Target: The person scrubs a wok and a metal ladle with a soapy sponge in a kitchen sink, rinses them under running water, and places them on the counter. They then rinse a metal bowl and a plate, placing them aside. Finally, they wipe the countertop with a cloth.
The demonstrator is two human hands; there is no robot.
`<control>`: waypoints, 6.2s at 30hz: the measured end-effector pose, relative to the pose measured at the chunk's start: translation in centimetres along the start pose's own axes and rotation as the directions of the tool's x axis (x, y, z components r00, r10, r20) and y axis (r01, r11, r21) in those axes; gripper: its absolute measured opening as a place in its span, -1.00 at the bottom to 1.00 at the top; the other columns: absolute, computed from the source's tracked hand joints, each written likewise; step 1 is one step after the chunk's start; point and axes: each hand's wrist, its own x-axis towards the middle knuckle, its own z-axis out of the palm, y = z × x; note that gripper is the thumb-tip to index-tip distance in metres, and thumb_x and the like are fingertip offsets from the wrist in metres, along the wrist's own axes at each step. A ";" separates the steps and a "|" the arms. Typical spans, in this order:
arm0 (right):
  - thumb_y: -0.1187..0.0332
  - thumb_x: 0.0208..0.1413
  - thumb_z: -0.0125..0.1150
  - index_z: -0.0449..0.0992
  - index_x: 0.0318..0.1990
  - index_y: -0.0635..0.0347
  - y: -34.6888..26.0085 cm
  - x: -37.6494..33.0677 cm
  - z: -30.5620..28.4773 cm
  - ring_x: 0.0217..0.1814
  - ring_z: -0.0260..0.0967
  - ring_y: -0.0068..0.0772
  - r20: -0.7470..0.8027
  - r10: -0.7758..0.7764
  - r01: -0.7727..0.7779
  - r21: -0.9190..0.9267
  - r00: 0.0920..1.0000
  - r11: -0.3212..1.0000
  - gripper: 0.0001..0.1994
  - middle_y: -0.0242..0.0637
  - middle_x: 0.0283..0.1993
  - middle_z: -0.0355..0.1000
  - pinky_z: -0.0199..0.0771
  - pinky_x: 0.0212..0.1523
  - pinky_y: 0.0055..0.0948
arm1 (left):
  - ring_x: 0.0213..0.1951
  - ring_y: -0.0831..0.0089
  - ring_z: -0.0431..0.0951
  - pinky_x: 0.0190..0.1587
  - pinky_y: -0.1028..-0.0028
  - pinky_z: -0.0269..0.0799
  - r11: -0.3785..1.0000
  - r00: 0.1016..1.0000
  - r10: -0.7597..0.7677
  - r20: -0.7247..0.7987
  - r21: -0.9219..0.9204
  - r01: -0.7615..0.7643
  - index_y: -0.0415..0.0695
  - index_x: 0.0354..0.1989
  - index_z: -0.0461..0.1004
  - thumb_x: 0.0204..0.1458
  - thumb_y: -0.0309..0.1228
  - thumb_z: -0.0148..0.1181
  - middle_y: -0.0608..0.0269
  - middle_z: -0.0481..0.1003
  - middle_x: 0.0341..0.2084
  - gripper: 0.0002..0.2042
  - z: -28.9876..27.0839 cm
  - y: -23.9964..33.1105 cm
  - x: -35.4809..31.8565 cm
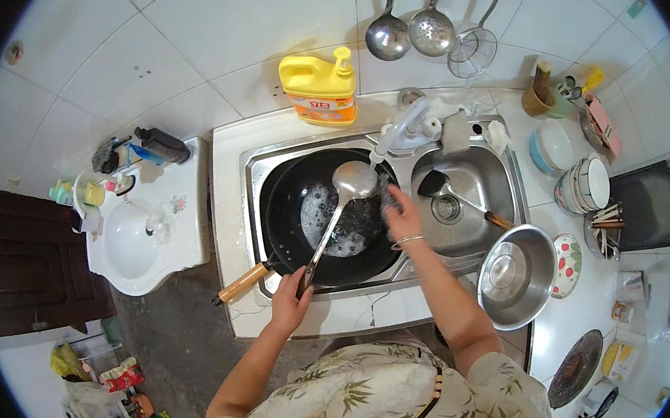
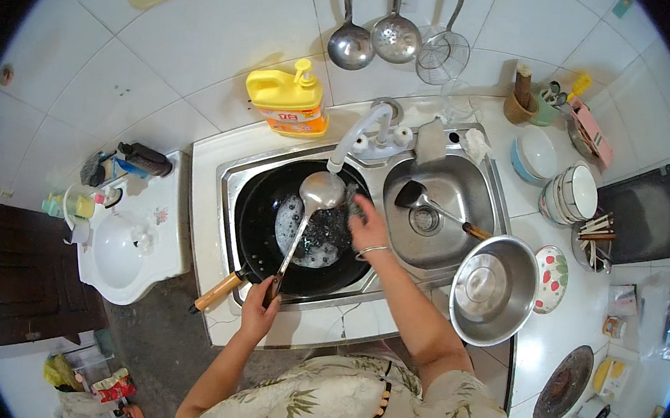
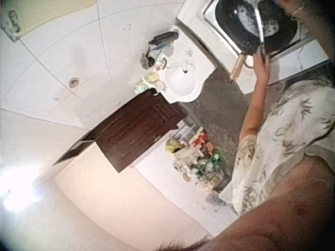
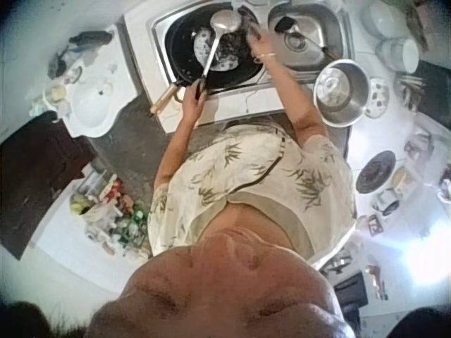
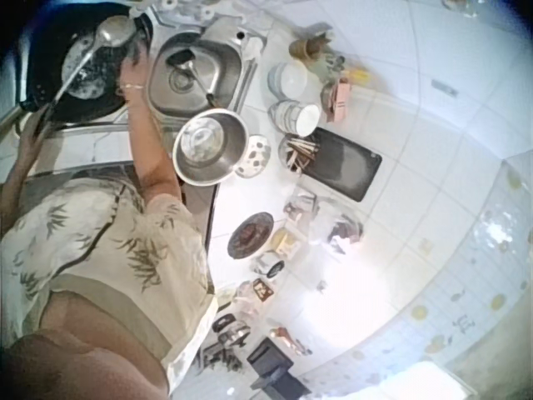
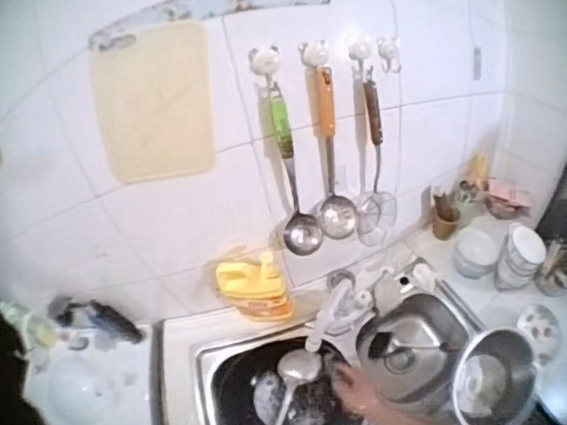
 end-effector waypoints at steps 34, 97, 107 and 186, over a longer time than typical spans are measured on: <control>0.35 -0.08 0.07 0.41 0.05 0.05 -2.5 5.8 -2.4 0.06 0.34 -0.13 0.400 0.034 0.087 -0.281 0.916 0.956 -0.56 -0.06 0.02 0.40 0.30 0.09 -0.36 | -0.58 0.57 0.36 -0.54 0.55 0.29 0.573 0.820 -0.371 0.437 -0.587 0.572 -0.19 0.06 0.34 0.00 -0.46 0.13 0.33 0.38 -0.52 -0.60 0.0 1.9 -2.8; 0.27 -0.12 0.14 0.46 -0.07 0.13 3.9 -0.5 -10.8 -0.03 0.39 -0.06 -0.065 0.188 -0.199 -0.279 0.980 0.939 -0.61 -0.04 -0.13 0.46 0.35 0.01 -0.30 | -0.74 0.54 0.35 -0.71 0.58 0.24 0.303 0.765 -0.250 0.594 -0.702 0.644 -0.17 -0.12 0.40 0.14 -0.34 0.00 0.29 0.42 -0.62 -0.78 -0.5 4.3 1.2; 0.29 -0.14 0.14 0.43 -0.04 0.18 0.2 -3.2 -7.8 0.04 0.34 -0.06 0.074 -0.043 0.072 -0.458 0.996 0.886 -0.57 -0.04 -0.03 0.41 0.32 0.06 -0.31 | -0.27 0.10 0.50 -0.23 0.27 0.41 0.994 0.996 -0.087 0.032 0.069 0.084 -0.16 0.02 0.36 -0.05 -0.30 0.19 0.03 0.47 -0.33 -0.57 0.7 4.6 -0.2; 0.15 0.02 0.11 0.40 -0.12 0.10 -3.3 10.4 -0.7 -0.23 0.45 -0.08 0.448 -0.227 0.500 -0.733 0.865 0.461 -0.68 -0.15 -0.23 0.45 0.46 -0.25 -0.16 | -0.20 0.11 0.44 -0.13 0.24 0.35 0.980 0.963 -0.078 -0.257 0.160 0.122 -0.15 -0.03 0.40 -0.14 -0.49 0.20 0.05 0.44 -0.21 -0.59 -3.0 -2.7 6.9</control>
